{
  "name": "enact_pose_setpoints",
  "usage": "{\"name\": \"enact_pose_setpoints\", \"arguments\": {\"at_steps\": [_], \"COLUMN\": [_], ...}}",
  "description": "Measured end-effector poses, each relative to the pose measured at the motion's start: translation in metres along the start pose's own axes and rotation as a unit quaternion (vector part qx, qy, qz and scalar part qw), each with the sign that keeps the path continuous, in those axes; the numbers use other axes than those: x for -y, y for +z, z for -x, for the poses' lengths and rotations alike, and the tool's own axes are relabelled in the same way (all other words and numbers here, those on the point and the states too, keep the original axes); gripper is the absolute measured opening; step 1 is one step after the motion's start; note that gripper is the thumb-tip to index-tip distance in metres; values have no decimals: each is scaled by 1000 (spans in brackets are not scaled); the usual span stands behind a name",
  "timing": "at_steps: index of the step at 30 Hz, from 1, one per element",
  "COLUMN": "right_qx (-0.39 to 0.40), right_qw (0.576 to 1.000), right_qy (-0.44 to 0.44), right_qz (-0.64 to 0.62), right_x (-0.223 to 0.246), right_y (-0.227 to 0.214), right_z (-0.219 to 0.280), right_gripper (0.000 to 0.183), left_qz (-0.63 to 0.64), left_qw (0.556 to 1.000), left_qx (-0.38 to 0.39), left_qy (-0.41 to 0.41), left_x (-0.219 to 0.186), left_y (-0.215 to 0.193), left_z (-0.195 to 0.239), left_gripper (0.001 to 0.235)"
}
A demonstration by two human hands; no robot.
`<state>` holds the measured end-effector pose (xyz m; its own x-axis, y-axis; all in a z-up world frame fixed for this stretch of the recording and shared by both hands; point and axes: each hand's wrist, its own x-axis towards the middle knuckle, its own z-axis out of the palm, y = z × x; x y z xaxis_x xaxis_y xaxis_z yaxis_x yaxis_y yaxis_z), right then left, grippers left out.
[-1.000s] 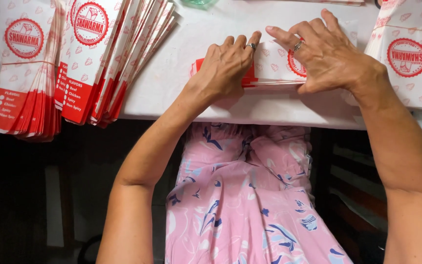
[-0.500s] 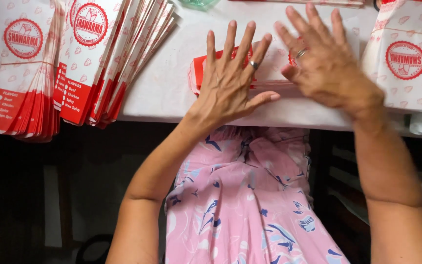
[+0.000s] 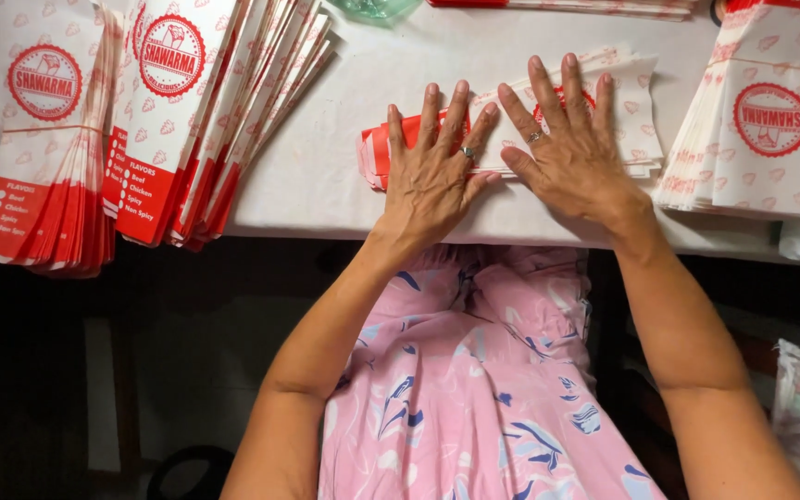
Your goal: Manually folding and stacking paper food bags at a high-speed production pace.
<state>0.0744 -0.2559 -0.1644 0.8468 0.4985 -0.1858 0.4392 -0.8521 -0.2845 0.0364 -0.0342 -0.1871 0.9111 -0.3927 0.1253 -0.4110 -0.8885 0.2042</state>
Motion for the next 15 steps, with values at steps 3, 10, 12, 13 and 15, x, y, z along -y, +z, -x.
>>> {"name": "enact_pose_setpoints", "arguments": {"at_steps": [3, 10, 12, 13, 15], "right_qx": [36, -56, -53, -52, 20], "right_qw": [999, 995, 992, 991, 993], "right_qy": [7, -61, -96, -98, -94], "right_qz": [16, 51, 70, 70, 66], "right_x": [-19, -27, -32, -38, -50], "right_y": [14, -48, -54, -53, -53], "right_z": [-5, -23, -36, -45, -63], "right_gripper": [85, 53, 57, 57, 74], "left_qz": [15, 10, -11, -11, -33], "left_qw": [1000, 999, 1000, 1000, 999], "left_qx": [-21, -34, -17, -17, 3], "left_qy": [5, -6, -16, -18, -33], "left_x": [1, -5, -6, -9, -13], "left_y": [5, 1, -5, -11, -25], "left_z": [2, 0, 1, 3, 3], "left_gripper": [76, 73, 77, 77, 81]}}
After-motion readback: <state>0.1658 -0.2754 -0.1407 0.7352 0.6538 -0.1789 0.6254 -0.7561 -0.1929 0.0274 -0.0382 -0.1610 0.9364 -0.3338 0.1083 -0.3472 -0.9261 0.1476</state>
